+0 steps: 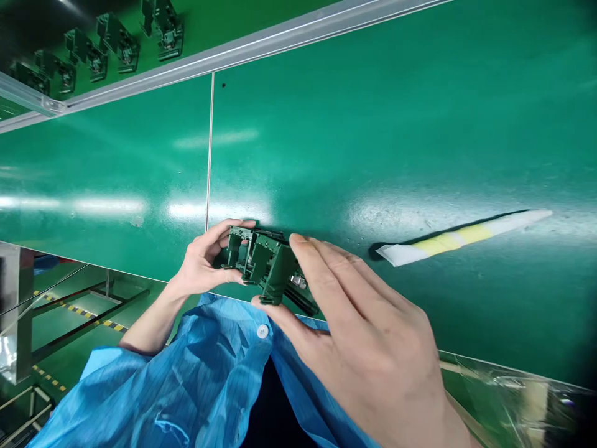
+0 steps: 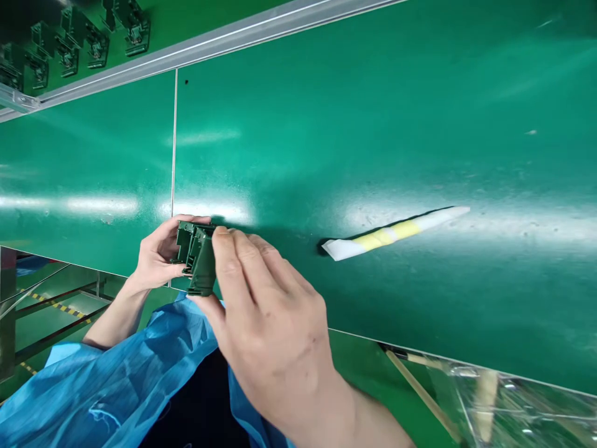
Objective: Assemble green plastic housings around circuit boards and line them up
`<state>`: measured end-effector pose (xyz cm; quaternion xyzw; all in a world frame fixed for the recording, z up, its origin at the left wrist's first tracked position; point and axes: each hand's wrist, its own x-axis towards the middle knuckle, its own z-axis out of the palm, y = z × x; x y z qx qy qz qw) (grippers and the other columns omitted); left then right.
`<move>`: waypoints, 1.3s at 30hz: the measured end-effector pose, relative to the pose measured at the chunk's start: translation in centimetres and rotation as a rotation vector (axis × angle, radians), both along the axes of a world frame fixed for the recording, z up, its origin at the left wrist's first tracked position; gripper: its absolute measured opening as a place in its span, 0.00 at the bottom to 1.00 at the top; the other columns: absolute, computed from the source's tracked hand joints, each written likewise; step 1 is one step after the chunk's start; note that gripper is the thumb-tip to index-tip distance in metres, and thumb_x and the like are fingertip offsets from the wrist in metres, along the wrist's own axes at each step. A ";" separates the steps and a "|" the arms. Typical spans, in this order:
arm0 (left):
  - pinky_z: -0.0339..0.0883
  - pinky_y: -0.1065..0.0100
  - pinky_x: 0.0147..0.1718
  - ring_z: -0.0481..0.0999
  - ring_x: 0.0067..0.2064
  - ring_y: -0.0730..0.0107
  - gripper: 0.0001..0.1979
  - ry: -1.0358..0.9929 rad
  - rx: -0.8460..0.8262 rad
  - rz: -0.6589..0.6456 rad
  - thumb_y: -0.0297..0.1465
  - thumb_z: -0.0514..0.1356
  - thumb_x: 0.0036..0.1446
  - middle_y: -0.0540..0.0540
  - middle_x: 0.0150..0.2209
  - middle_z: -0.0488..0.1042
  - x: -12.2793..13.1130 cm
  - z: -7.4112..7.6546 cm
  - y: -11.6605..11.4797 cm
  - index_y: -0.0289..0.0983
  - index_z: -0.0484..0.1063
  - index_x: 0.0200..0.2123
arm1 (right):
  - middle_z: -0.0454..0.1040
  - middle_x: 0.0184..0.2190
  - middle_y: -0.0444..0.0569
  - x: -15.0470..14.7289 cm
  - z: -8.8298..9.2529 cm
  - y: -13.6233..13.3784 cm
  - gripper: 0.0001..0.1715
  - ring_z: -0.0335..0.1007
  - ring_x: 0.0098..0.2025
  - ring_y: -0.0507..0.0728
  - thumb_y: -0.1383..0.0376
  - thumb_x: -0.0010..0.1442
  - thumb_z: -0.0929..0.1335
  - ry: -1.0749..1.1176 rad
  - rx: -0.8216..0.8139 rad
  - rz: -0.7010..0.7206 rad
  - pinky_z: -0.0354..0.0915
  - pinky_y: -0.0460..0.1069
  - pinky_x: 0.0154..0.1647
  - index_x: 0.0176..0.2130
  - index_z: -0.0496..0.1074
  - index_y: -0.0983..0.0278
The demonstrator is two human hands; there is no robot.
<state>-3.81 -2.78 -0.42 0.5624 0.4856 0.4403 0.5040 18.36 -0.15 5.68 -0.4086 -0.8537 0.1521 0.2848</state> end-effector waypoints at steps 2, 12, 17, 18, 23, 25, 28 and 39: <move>0.78 0.68 0.42 0.80 0.51 0.59 0.36 -0.076 -0.026 -0.004 0.40 0.73 0.47 0.37 0.55 0.76 0.3 0.0 -0.2 0.40 0.68 0.59 | 0.79 0.47 0.58 -0.2 0.6 -0.3 0.26 0.77 0.47 0.63 0.59 0.65 0.69 0.020 0.044 -0.027 0.76 0.56 0.49 0.58 0.67 0.69; 0.78 0.67 0.45 0.81 0.48 0.61 0.33 -0.060 -0.007 0.008 0.41 0.71 0.51 0.37 0.54 0.77 1.1 0.3 -0.6 0.39 0.69 0.58 | 0.78 0.49 0.59 1.0 0.5 -0.5 0.28 0.77 0.49 0.63 0.63 0.63 0.71 0.006 0.007 0.029 0.77 0.55 0.51 0.58 0.66 0.70; 0.74 0.62 0.52 0.78 0.54 0.59 0.31 0.081 0.074 0.037 0.41 0.69 0.54 0.37 0.55 0.76 1.1 0.8 -0.9 0.39 0.68 0.58 | 0.78 0.51 0.58 1.5 0.0 -0.8 0.29 0.77 0.51 0.63 0.63 0.62 0.71 0.082 -0.076 0.012 0.77 0.56 0.51 0.60 0.65 0.67; 0.73 0.61 0.54 0.77 0.55 0.58 0.30 0.134 0.097 0.035 0.42 0.69 0.55 0.37 0.55 0.76 1.0 1.0 -0.9 0.39 0.68 0.59 | 0.77 0.51 0.57 1.6 -0.3 -0.9 0.30 0.77 0.52 0.64 0.63 0.62 0.71 0.103 -0.098 0.007 0.77 0.57 0.52 0.60 0.64 0.66; 0.71 0.50 0.54 0.76 0.55 0.53 0.35 0.511 0.385 0.021 0.43 0.68 0.54 0.36 0.53 0.76 0.8 2.8 -0.2 0.40 0.64 0.62 | 0.73 0.58 0.58 1.7 -2.3 -1.5 0.36 0.71 0.60 0.65 0.64 0.61 0.72 0.258 -0.308 -0.015 0.72 0.61 0.59 0.65 0.59 0.62; 0.73 0.49 0.50 0.77 0.51 0.52 0.38 0.665 0.549 0.028 0.44 0.69 0.53 0.38 0.50 0.78 0.9 3.8 0.1 0.40 0.62 0.64 | 0.70 0.61 0.58 1.6 -3.4 -1.7 0.36 0.66 0.64 0.65 0.63 0.62 0.72 0.381 -0.417 -0.003 0.69 0.61 0.62 0.65 0.58 0.61; 0.75 0.53 0.43 0.77 0.46 0.53 0.41 0.807 0.695 0.036 0.48 0.67 0.54 0.39 0.44 0.79 1.4 5.2 0.4 0.39 0.61 0.66 | 0.67 0.62 0.59 1.3 -5.0 -1.8 0.35 0.62 0.67 0.64 0.59 0.63 0.71 0.625 -0.548 0.046 0.67 0.61 0.64 0.64 0.58 0.60; 0.75 0.59 0.38 0.77 0.39 0.59 0.43 0.847 0.745 -0.016 0.48 0.68 0.52 0.40 0.37 0.77 2.7 7.4 0.1 0.31 0.63 0.65 | 0.69 0.61 0.60 1.6 -6.0 -1.9 0.37 0.66 0.64 0.60 0.51 0.60 0.72 0.897 -0.756 0.181 0.67 0.57 0.63 0.61 0.59 0.61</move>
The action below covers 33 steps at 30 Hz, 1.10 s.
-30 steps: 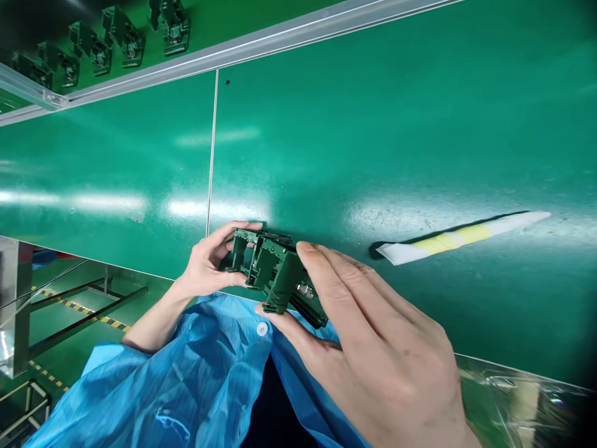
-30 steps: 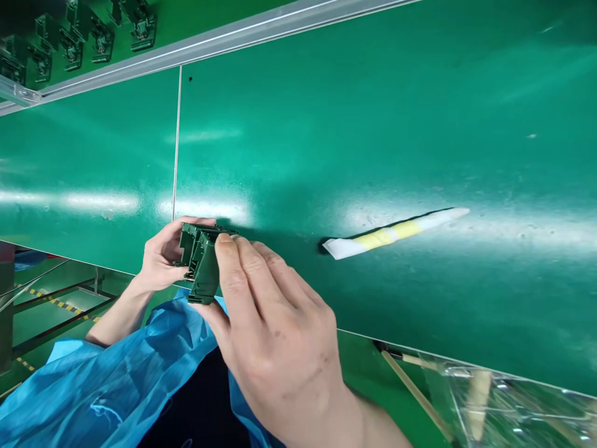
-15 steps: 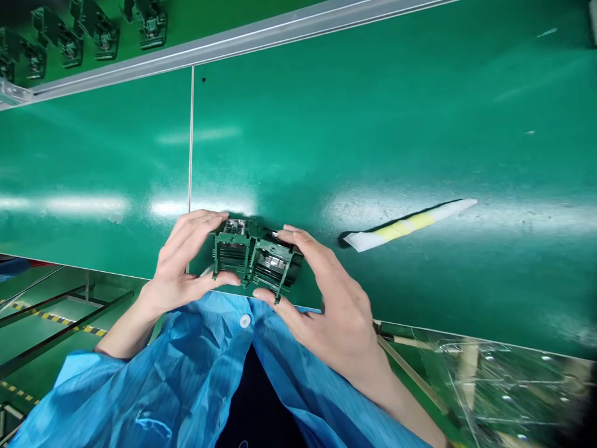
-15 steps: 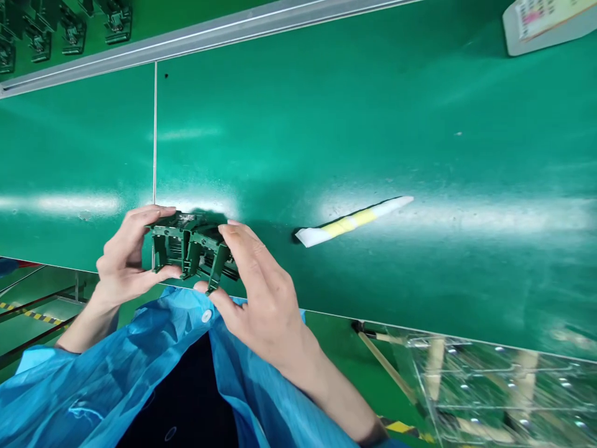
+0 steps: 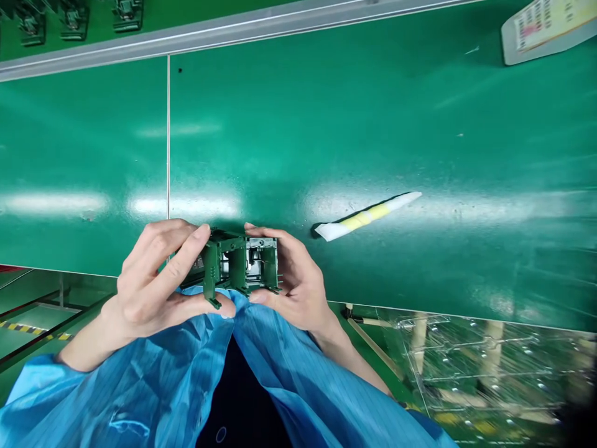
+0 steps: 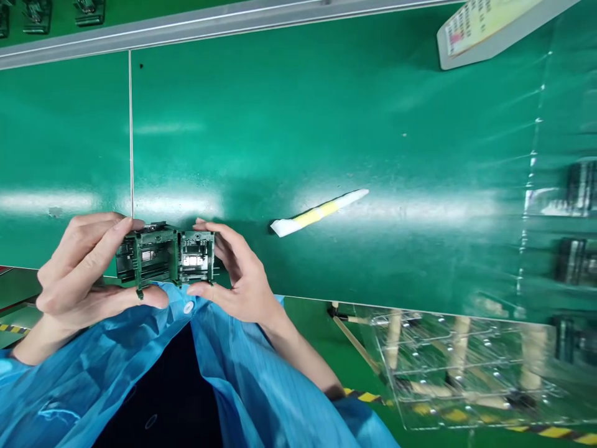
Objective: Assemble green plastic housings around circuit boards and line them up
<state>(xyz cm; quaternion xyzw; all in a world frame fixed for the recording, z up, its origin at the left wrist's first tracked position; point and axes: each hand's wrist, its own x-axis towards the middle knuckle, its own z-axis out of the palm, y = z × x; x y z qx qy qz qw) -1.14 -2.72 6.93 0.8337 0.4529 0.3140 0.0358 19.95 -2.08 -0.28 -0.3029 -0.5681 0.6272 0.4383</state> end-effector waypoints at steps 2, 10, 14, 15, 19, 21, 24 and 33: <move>0.75 0.60 0.38 0.77 0.40 0.59 0.42 -0.014 -0.019 0.013 0.49 0.68 0.52 0.40 0.37 0.77 -0.1 -0.2 -0.1 0.33 0.63 0.65 | 0.69 0.61 0.60 0.0 0.0 -0.1 0.38 0.67 0.64 0.60 0.51 0.59 0.72 -0.014 -0.014 0.009 0.68 0.57 0.62 0.62 0.59 0.61; 0.79 0.56 0.44 0.80 0.48 0.54 0.40 -0.117 -0.101 0.010 0.48 0.67 0.54 0.39 0.47 0.79 -0.6 -1.3 -0.5 0.38 0.61 0.65 | 0.71 0.58 0.58 0.3 0.3 -0.3 0.38 0.68 0.62 0.63 0.51 0.58 0.74 -0.158 0.023 -0.052 0.69 0.60 0.60 0.62 0.62 0.59; 0.77 0.52 0.51 0.78 0.55 0.50 0.42 -0.254 -0.220 -0.012 0.44 0.71 0.50 0.35 0.55 0.75 -0.8 -1.8 -0.9 0.38 0.61 0.65 | 0.73 0.57 0.56 0.4 0.9 -0.2 0.37 0.70 0.61 0.63 0.57 0.57 0.75 -0.231 0.136 -0.091 0.70 0.60 0.60 0.61 0.63 0.59; 0.76 0.51 0.53 0.77 0.56 0.50 0.43 -0.287 -0.248 -0.023 0.42 0.72 0.49 0.34 0.56 0.74 -0.8 -1.9 -1.0 0.38 0.60 0.65 | 0.73 0.57 0.56 0.4 1.1 -0.2 0.38 0.70 0.61 0.63 0.58 0.56 0.76 -0.245 0.163 -0.100 0.69 0.60 0.60 0.61 0.63 0.59; 0.71 0.53 0.60 0.73 0.61 0.52 0.43 -0.370 -0.337 -0.052 0.37 0.73 0.49 0.33 0.59 0.72 -1.0 -2.3 -1.1 0.37 0.60 0.66 | 0.73 0.57 0.58 0.7 2.3 -0.2 0.38 0.71 0.60 0.64 0.57 0.56 0.76 -0.367 0.183 -0.109 0.71 0.60 0.59 0.61 0.64 0.60; 0.70 0.53 0.61 0.72 0.61 0.52 0.43 -0.405 -0.366 -0.049 0.36 0.73 0.49 0.33 0.59 0.72 -1.0 -2.6 -1.2 0.37 0.61 0.65 | 0.74 0.56 0.58 0.8 2.8 -0.3 0.37 0.71 0.59 0.64 0.56 0.57 0.75 -0.441 0.184 -0.106 0.72 0.61 0.58 0.61 0.64 0.60; 0.71 0.51 0.60 0.73 0.61 0.51 0.41 -0.428 -0.383 -0.020 0.36 0.73 0.49 0.35 0.58 0.73 -1.0 -2.9 -1.3 0.40 0.62 0.65 | 0.73 0.57 0.56 1.0 3.1 -0.4 0.36 0.72 0.59 0.64 0.59 0.58 0.75 -0.510 0.229 -0.124 0.71 0.61 0.59 0.61 0.64 0.60; 0.70 0.48 0.60 0.73 0.61 0.51 0.36 -0.472 -0.435 0.013 0.33 0.71 0.52 0.37 0.57 0.74 -1.0 -3.3 -1.4 0.41 0.64 0.63 | 0.72 0.58 0.57 0.7 3.3 -0.4 0.36 0.71 0.59 0.65 0.61 0.59 0.74 -0.484 0.281 -0.158 0.72 0.62 0.58 0.63 0.61 0.59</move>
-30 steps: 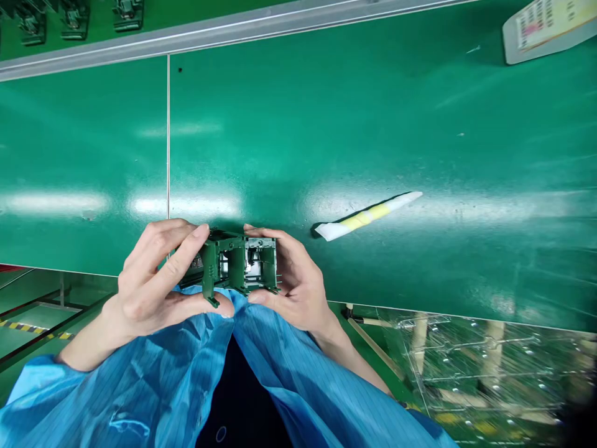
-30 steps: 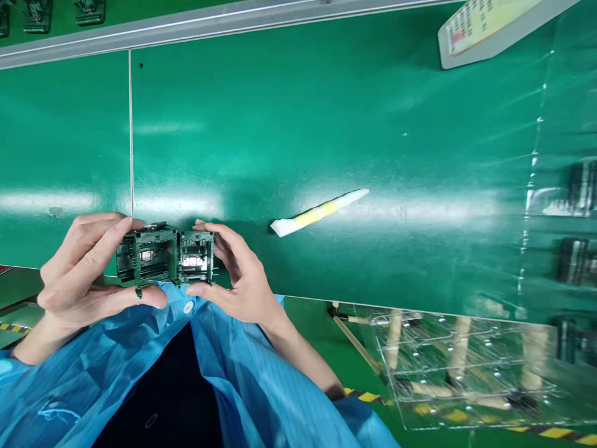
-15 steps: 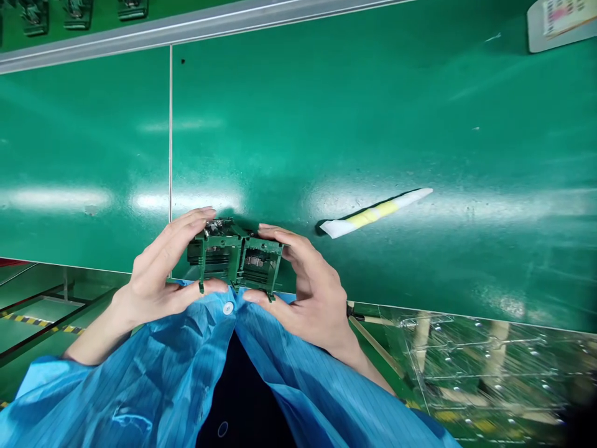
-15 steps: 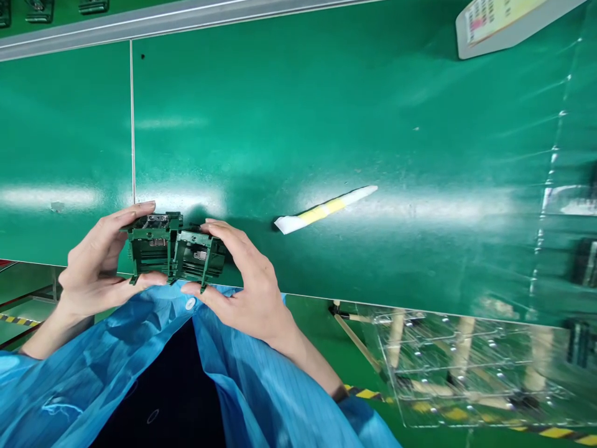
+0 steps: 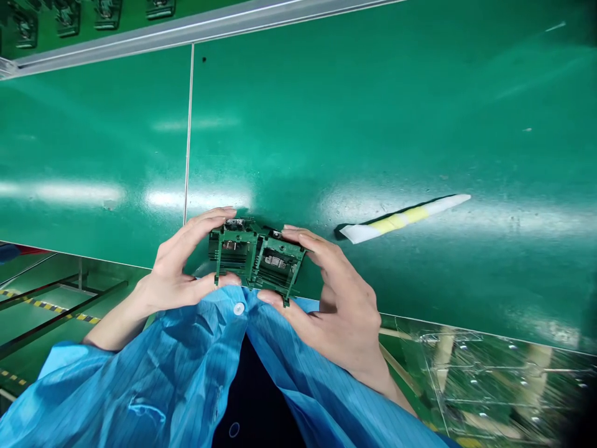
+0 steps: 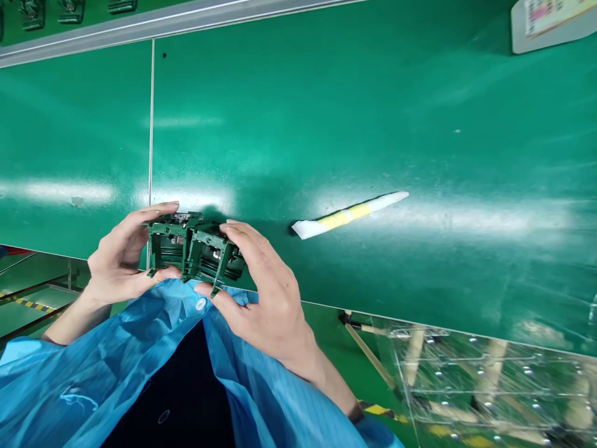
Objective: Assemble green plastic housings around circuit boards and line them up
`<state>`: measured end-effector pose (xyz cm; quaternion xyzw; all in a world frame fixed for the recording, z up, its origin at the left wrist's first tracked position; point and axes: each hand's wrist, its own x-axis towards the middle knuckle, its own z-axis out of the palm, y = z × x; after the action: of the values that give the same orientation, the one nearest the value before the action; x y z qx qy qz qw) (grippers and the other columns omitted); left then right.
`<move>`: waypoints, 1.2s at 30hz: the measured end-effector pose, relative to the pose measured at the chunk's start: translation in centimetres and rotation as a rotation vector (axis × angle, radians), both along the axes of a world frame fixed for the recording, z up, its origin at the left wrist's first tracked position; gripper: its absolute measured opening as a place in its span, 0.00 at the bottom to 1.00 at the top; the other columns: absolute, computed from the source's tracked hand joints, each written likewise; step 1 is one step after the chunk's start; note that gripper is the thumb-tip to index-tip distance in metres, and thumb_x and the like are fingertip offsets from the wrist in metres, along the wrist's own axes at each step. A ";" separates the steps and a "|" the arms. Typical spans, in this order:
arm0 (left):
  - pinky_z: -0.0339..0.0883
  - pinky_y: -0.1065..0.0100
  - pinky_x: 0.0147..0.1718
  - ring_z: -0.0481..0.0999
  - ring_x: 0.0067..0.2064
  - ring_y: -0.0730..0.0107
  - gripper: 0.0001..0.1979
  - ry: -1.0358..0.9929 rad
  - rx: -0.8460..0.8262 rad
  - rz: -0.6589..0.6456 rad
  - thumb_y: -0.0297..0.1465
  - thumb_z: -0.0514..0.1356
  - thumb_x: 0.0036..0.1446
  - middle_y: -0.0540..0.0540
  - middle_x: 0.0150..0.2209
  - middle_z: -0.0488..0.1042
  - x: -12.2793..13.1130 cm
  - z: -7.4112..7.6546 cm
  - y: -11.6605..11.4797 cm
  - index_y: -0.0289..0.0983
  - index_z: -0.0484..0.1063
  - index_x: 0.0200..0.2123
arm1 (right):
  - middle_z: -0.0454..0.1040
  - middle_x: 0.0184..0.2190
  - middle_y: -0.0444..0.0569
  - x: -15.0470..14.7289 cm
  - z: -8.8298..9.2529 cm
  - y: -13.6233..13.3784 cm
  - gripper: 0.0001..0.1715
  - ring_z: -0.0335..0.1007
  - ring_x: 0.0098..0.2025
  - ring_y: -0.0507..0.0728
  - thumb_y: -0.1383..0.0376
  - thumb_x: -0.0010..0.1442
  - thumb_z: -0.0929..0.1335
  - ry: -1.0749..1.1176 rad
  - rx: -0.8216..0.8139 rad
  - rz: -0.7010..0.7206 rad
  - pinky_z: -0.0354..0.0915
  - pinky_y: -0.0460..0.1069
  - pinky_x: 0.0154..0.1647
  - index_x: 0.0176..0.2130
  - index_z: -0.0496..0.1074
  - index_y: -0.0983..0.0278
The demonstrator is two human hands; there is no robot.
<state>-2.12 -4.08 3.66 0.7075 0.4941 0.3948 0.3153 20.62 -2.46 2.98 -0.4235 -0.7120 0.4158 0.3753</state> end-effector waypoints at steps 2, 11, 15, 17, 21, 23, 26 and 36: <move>0.70 0.49 0.60 0.73 0.61 0.52 0.36 -0.022 -0.002 -0.004 0.33 0.71 0.52 0.37 0.57 0.74 0.0 -0.1 0.0 0.41 0.64 0.63 | 0.72 0.58 0.57 -0.1 0.2 -0.1 0.36 0.71 0.59 0.64 0.62 0.59 0.74 0.006 -0.004 -0.004 0.71 0.61 0.59 0.62 0.62 0.60; 0.76 0.59 0.50 0.79 0.52 0.56 0.34 0.074 -0.095 0.029 0.36 0.72 0.51 0.37 0.51 0.78 -0.1 0.4 -0.4 0.38 0.68 0.60 | 0.77 0.51 0.55 0.6 0.5 0.3 0.33 0.77 0.49 0.62 0.56 0.59 0.74 -0.120 -0.076 0.017 0.77 0.56 0.49 0.60 0.65 0.61; 0.77 0.66 0.38 0.81 0.40 0.62 0.34 0.169 -0.071 0.075 0.41 0.73 0.48 0.41 0.44 0.81 0.1 1.2 -0.7 0.36 0.70 0.57 | 0.79 0.48 0.53 0.8 0.4 0.5 0.33 0.79 0.43 0.59 0.53 0.59 0.73 -0.039 -0.166 0.044 0.78 0.52 0.44 0.59 0.67 0.62; 0.77 0.66 0.37 0.81 0.39 0.63 0.35 0.190 -0.056 0.088 0.42 0.73 0.47 0.41 0.42 0.81 0.2 1.5 -0.8 0.36 0.70 0.56 | 0.79 0.48 0.53 0.8 0.3 0.5 0.35 0.79 0.44 0.60 0.51 0.57 0.74 -0.006 -0.234 0.047 0.78 0.53 0.45 0.59 0.68 0.61; 0.77 0.67 0.38 0.81 0.40 0.64 0.32 0.195 -0.088 0.078 0.43 0.72 0.50 0.42 0.42 0.80 0.5 2.2 -0.9 0.36 0.70 0.55 | 0.79 0.49 0.52 1.0 0.4 0.1 0.37 0.79 0.46 0.61 0.48 0.55 0.75 0.009 -0.316 0.042 0.77 0.55 0.47 0.59 0.69 0.59; 0.77 0.68 0.40 0.81 0.42 0.64 0.30 0.184 -0.117 0.058 0.41 0.70 0.52 0.42 0.43 0.80 0.5 2.4 -0.8 0.36 0.69 0.55 | 0.79 0.49 0.52 1.1 0.6 0.1 0.37 0.79 0.45 0.61 0.48 0.55 0.75 -0.008 -0.282 0.040 0.77 0.55 0.46 0.59 0.69 0.59; 0.76 0.66 0.47 0.80 0.49 0.62 0.30 0.175 -0.166 0.006 0.38 0.70 0.54 0.39 0.48 0.78 0.4 2.5 -0.7 0.36 0.66 0.57 | 0.79 0.48 0.52 1.1 0.9 0.2 0.35 0.79 0.45 0.61 0.52 0.56 0.75 -0.076 -0.169 0.060 0.77 0.55 0.46 0.59 0.68 0.59; 0.73 0.48 0.53 0.73 0.59 0.49 0.25 0.432 0.516 -0.063 0.38 0.72 0.50 0.37 0.55 0.74 -1.2 1.6 2.5 0.40 0.71 0.49 | 0.77 0.49 0.60 1.6 1.2 2.3 0.29 0.71 0.59 0.69 0.63 0.60 0.72 -0.290 0.546 0.074 0.73 0.64 0.53 0.58 0.65 0.65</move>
<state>-3.31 -1.61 5.30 0.8463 0.4111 0.3376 0.0259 22.24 -0.12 4.17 -0.3357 -0.8585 0.1580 0.3542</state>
